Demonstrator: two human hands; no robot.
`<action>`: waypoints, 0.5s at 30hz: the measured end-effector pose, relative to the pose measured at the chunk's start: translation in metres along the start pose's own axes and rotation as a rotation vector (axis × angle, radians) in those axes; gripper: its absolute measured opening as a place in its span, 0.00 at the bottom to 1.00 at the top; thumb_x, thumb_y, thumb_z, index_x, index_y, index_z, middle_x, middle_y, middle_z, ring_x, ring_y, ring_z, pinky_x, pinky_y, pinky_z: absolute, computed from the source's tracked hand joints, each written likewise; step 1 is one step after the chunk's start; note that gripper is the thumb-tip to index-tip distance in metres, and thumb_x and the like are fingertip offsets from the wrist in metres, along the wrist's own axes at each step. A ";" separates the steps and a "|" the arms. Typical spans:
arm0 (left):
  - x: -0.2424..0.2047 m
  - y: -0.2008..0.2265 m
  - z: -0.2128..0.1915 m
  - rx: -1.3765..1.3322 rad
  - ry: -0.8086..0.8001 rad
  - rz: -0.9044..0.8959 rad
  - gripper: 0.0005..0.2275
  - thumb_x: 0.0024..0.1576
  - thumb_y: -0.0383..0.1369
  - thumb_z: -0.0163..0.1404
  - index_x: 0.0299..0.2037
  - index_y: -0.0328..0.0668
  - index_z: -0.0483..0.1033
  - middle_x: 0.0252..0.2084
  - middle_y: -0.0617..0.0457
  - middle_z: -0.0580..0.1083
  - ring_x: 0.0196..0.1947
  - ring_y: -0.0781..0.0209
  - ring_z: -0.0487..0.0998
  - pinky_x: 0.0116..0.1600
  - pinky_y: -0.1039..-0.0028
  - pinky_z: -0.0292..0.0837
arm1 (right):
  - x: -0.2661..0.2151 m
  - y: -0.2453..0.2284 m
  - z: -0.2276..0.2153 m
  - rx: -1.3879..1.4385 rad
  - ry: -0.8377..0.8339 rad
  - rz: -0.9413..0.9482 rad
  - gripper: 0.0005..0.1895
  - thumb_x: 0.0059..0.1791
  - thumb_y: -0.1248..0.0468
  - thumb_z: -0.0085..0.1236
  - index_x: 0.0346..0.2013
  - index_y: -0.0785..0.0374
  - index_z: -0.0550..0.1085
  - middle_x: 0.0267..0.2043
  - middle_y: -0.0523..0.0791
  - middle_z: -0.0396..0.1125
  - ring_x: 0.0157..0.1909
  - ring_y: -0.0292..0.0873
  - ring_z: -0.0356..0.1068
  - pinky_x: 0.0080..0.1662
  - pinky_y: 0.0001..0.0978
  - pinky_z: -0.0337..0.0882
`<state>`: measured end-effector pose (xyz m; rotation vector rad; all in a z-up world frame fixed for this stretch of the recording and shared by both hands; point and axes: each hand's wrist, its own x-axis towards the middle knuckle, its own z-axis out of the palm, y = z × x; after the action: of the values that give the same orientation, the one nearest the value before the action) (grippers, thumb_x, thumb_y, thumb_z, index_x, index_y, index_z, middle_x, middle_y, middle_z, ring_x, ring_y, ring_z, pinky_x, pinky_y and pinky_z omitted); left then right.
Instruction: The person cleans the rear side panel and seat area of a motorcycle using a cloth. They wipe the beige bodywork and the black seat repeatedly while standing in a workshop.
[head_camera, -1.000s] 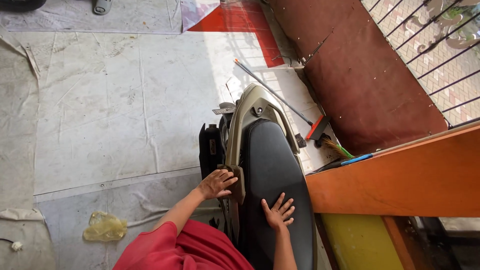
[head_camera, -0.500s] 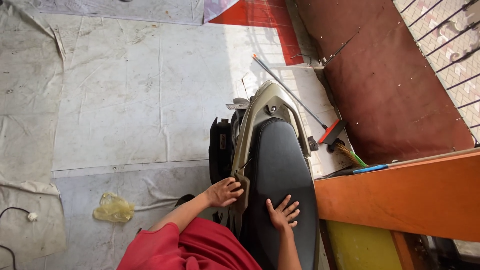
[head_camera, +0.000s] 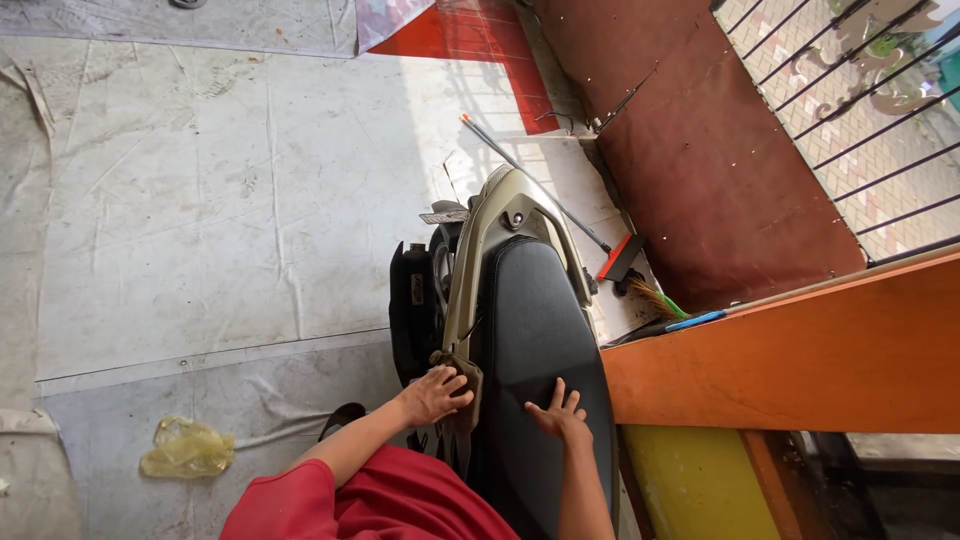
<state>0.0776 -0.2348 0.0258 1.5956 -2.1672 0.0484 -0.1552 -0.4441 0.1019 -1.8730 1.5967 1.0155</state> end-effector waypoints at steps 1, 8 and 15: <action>0.005 -0.002 0.001 -0.004 0.009 0.004 0.22 0.56 0.37 0.57 0.59 0.52 0.62 0.55 0.46 0.61 0.58 0.43 0.61 0.65 0.54 0.61 | 0.022 0.008 0.003 -0.002 0.007 0.008 0.57 0.47 0.27 0.42 0.77 0.37 0.23 0.83 0.50 0.21 0.81 0.62 0.30 0.72 0.61 0.49; 0.018 -0.008 -0.011 -0.046 0.114 -0.361 0.24 0.58 0.35 0.57 0.62 0.48 0.61 0.59 0.44 0.60 0.60 0.40 0.60 0.64 0.55 0.64 | 0.099 0.031 0.039 1.217 0.021 -0.427 0.17 0.51 0.50 0.47 0.27 0.57 0.73 0.25 0.44 0.64 0.26 0.44 0.62 0.31 0.41 0.63; 0.007 -0.001 -0.015 -0.032 -0.018 -0.131 0.25 0.56 0.35 0.59 0.61 0.49 0.61 0.58 0.43 0.60 0.62 0.39 0.59 0.64 0.55 0.65 | 0.106 0.020 0.062 2.032 0.117 0.004 0.25 0.56 0.50 0.39 0.17 0.57 0.63 0.12 0.38 0.51 0.14 0.36 0.48 0.19 0.28 0.49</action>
<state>0.0816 -0.2368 0.0415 1.7222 -2.0609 -0.0411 -0.1843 -0.4671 -0.0170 -0.3923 1.4247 -0.7489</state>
